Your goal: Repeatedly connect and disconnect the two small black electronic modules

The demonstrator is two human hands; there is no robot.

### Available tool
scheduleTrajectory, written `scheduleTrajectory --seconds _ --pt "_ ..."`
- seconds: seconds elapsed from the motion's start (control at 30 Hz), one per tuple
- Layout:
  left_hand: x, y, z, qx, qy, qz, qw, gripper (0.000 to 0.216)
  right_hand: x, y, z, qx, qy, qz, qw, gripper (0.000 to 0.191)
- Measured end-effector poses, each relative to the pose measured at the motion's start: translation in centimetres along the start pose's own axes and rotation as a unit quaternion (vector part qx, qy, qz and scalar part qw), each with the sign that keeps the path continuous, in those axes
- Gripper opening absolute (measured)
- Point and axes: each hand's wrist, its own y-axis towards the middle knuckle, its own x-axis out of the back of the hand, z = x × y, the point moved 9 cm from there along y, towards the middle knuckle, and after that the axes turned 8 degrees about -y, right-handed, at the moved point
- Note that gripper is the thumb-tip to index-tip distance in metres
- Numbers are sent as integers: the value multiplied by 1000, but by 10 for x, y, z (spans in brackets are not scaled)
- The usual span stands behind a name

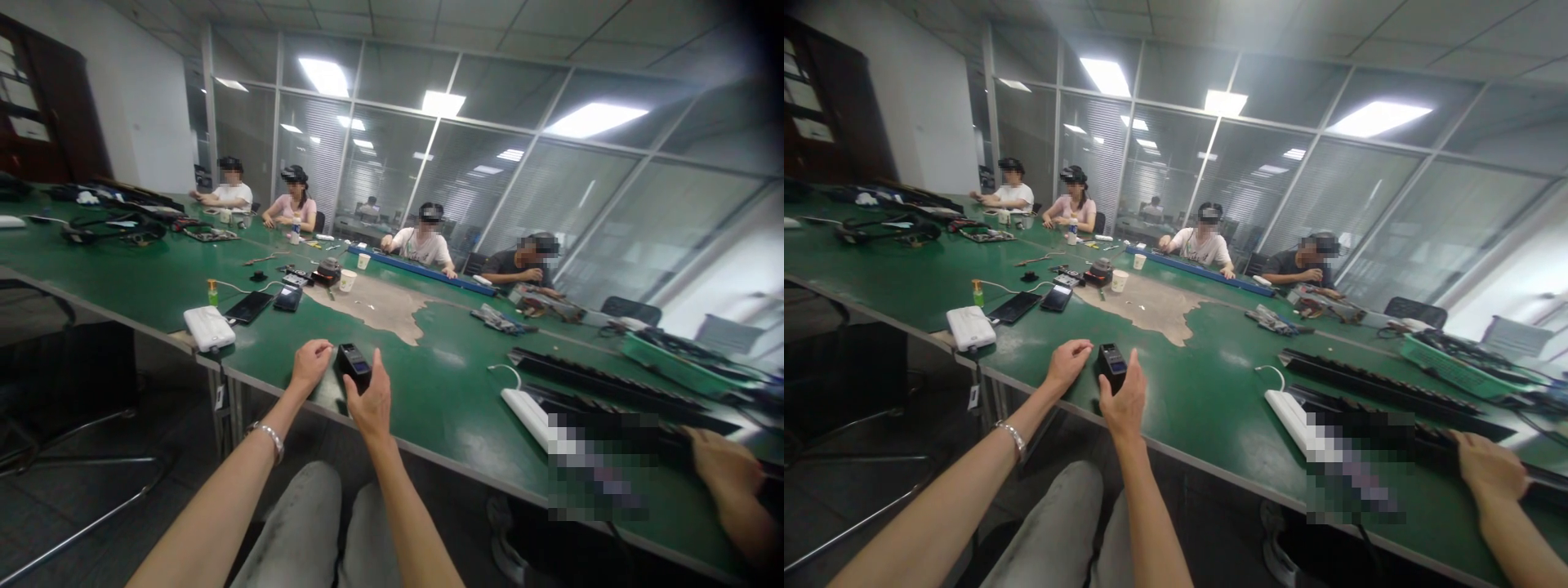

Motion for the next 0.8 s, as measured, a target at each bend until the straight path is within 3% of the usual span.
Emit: scheduleTrajectory --seconds 0.33,0.8 --pt "-3 -2 2 7 12 6 1000 19 0 -4 -8 -11 13 -3 1000 56" --pt "-5 -4 -2 -17 20 18 999 20 0 -3 -13 -39 19 2 999 60"
